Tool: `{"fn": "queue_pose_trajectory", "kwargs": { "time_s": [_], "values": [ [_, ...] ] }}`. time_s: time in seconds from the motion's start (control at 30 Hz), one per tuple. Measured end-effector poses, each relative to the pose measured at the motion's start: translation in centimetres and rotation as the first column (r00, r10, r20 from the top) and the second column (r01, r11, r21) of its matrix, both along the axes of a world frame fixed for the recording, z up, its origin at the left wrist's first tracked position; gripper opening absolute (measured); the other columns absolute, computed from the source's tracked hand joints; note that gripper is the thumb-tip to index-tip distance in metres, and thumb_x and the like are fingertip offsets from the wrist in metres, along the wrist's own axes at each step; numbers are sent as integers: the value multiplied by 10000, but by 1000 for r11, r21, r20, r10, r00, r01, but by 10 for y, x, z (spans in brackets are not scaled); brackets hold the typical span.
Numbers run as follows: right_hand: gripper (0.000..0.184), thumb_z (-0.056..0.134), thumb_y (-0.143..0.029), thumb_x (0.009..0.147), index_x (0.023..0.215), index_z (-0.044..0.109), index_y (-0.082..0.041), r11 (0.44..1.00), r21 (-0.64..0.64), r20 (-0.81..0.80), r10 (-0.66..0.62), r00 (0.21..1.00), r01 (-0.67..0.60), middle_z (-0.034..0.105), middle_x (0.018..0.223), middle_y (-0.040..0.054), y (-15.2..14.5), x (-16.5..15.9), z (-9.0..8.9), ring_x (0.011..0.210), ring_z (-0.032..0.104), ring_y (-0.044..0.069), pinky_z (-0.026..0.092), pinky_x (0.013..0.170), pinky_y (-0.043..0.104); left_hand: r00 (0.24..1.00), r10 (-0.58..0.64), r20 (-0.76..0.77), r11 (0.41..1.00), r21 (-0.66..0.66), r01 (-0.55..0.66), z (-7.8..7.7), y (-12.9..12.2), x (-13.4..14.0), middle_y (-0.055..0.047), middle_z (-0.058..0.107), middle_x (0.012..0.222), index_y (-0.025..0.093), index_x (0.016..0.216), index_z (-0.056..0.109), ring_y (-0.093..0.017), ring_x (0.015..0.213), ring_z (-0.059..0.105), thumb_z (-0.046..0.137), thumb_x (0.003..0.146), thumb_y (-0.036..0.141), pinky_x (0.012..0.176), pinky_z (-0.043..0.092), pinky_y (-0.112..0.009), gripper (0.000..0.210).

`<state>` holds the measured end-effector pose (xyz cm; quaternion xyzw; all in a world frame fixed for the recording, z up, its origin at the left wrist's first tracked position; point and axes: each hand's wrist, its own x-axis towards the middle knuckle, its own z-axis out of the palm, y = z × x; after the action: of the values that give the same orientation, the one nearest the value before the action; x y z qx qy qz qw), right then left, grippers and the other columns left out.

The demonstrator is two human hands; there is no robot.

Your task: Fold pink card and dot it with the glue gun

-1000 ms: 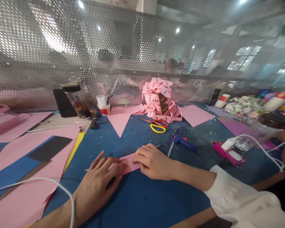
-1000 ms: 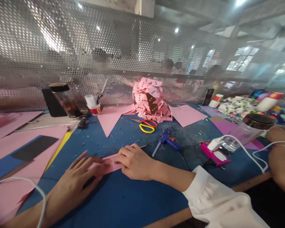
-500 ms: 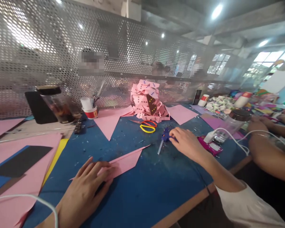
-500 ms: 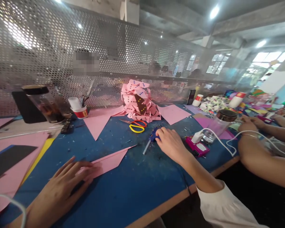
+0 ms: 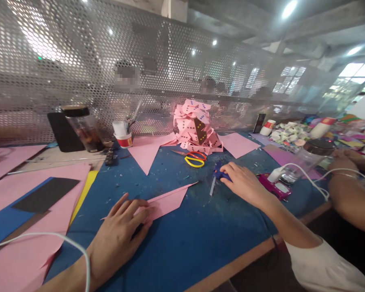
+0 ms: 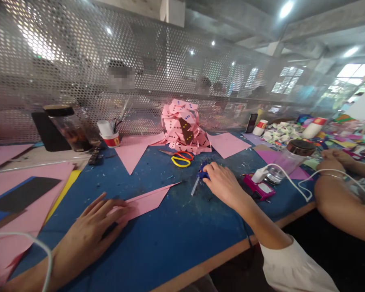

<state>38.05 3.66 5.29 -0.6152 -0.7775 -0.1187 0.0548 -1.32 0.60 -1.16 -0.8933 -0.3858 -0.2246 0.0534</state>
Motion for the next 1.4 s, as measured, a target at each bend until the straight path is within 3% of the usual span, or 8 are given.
{"fn": "queue_pose_trajectory", "kwargs": {
  "time_s": [0.17,0.3,0.5,0.93,1.03,1.17,1.3,1.4],
  "values": [
    [173,510,-260,1022,1100,662,-229,924,-40,-193,367,910,-381,672,1163,46,8,-66,11,1095,622,215,443,960,358,1000,3,9,999,-37,-2,4,-2,3,-14,683,1158,292,1149,632,-201,1065,653,529,982,281,1187,277,-528,196],
    [220,504,-226,1025,1074,717,-208,864,-68,-184,481,857,-499,680,1108,58,29,-102,-4,1056,617,201,421,989,357,1000,2,12,1000,-26,-2,6,-3,4,-24,692,1153,279,1111,642,-213,1059,648,527,978,260,1173,300,-543,176],
    [121,602,-243,982,1003,715,-207,851,-124,-247,471,847,-510,659,1046,58,39,-114,-20,1010,609,189,420,930,331,1000,5,-3,999,-38,-5,6,-4,4,-29,691,1183,291,1188,614,-208,1091,647,497,993,256,1180,280,-551,231],
    [85,624,-128,912,864,620,-198,823,-100,-536,429,727,-559,657,899,-8,36,-111,-17,826,584,127,416,763,265,989,140,52,990,-9,-140,8,-1,5,-87,666,1284,229,1397,497,-239,1171,611,451,1010,294,1153,319,-488,395],
    [97,611,-114,912,868,608,-201,817,-34,-596,446,668,-576,663,907,-11,34,-110,-15,829,587,125,423,757,257,973,216,75,976,-26,-215,9,3,5,-78,730,1146,221,1306,594,-257,1080,634,392,1030,312,996,425,-451,354],
    [99,610,-110,919,876,617,-199,810,65,-591,502,631,-583,664,913,0,29,-113,-12,861,597,132,441,792,263,948,300,108,951,-118,-287,15,8,8,-43,768,992,249,1036,710,-256,982,637,408,1016,363,825,429,-388,323],
    [38,642,-181,933,925,623,-213,811,126,-568,531,629,-571,672,937,15,25,-114,-10,903,623,160,469,856,307,928,338,155,928,-217,-302,26,10,8,-30,766,908,247,886,710,-253,904,623,432,973,368,797,421,-374,316],
    [171,655,-227,929,1090,598,-228,843,270,-604,525,599,-466,656,1053,53,28,-112,-10,1015,623,197,474,964,377,905,371,208,904,-303,-301,32,14,3,-38,753,897,238,853,698,-251,905,619,437,937,374,812,441,-359,306]
  ]
}}
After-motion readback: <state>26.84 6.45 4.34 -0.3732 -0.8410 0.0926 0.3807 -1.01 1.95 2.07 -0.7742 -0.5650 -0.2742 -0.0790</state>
